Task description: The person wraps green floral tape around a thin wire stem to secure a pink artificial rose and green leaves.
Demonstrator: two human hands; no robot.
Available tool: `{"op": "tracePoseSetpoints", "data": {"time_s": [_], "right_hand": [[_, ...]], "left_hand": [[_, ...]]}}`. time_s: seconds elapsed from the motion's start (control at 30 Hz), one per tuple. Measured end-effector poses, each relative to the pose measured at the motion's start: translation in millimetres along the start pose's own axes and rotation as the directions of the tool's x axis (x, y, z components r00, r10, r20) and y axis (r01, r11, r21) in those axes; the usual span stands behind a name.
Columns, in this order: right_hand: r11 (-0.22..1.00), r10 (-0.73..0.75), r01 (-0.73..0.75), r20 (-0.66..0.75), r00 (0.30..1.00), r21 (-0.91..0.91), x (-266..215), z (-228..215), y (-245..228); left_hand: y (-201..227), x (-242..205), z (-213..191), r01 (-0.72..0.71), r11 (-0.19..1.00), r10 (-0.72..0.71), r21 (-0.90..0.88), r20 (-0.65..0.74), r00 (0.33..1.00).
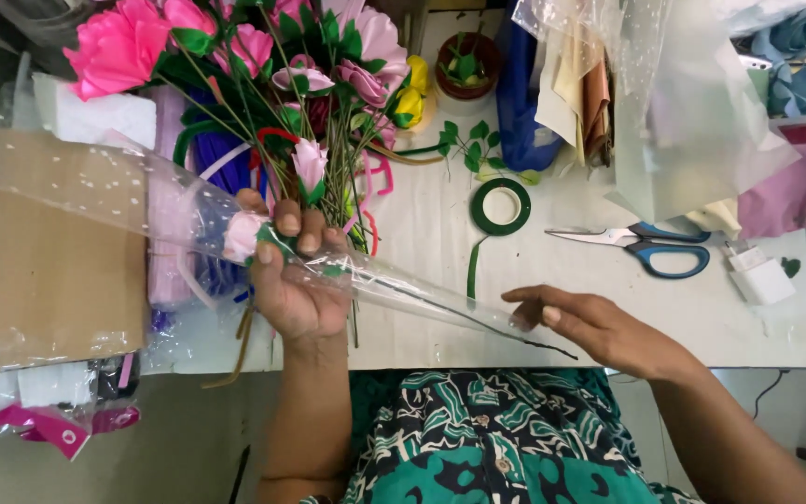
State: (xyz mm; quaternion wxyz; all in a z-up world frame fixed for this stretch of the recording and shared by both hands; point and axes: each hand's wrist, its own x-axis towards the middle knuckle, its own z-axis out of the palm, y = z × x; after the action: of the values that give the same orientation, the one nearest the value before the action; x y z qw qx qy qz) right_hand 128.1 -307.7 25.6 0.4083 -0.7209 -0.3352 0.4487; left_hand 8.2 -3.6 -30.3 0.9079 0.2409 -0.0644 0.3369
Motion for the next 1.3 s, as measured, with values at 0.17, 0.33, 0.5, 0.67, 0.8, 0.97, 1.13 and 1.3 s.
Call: {"op": "tracePoseSetpoints", "data": {"time_s": [0.17, 0.33, 0.5, 0.67, 0.8, 0.97, 1.13, 1.3], "right_hand": [[1.0, -0.014, 0.014, 0.042, 0.999, -0.005, 8, 1, -4], [0.994, 0.053, -0.061, -0.081, 0.995, -0.096, -1, -28, 31], [0.949, 0.09, -0.146, -0.202, 0.975, -0.279, -7, -47, 64], [0.9, 0.021, -0.142, -0.285, 0.958, -0.411, -7, -52, 99], [0.825, -0.135, -0.064, -0.306, 0.942, -0.561, -8, -48, 105], [0.647, -0.358, 0.034, -0.264, 0.896, -0.762, -10, -42, 119], [0.674, -0.157, -0.089, -0.259, 0.953, -0.734, -19, -41, 103], [0.744, -0.138, -0.045, -0.22, 0.966, -0.667, 5, -37, 79]], "left_hand": [[-54, -24, -8, 0.019, 0.998, -0.015, 0.056, -0.074, 0.997], [-68, -53, 10, 0.179, 0.971, -0.18, 0.158, -0.009, 0.984], [-73, -85, -7, 0.483, 0.814, -0.464, 0.323, -0.139, 0.875], [-44, -95, -4, 0.724, 0.376, -0.733, 0.579, -0.293, 0.614], [-42, -88, 18, 0.094, 0.232, -0.536, 0.968, 0.047, 0.843], [-61, -62, 17, -0.577, -0.316, -0.33, 0.753, 0.483, 0.811], [-79, -79, -20, -0.611, -0.376, -0.466, 0.696, 0.428, 0.774], [-78, -95, -17, -0.638, -0.365, -0.452, 0.678, 0.47, 0.758]]}}
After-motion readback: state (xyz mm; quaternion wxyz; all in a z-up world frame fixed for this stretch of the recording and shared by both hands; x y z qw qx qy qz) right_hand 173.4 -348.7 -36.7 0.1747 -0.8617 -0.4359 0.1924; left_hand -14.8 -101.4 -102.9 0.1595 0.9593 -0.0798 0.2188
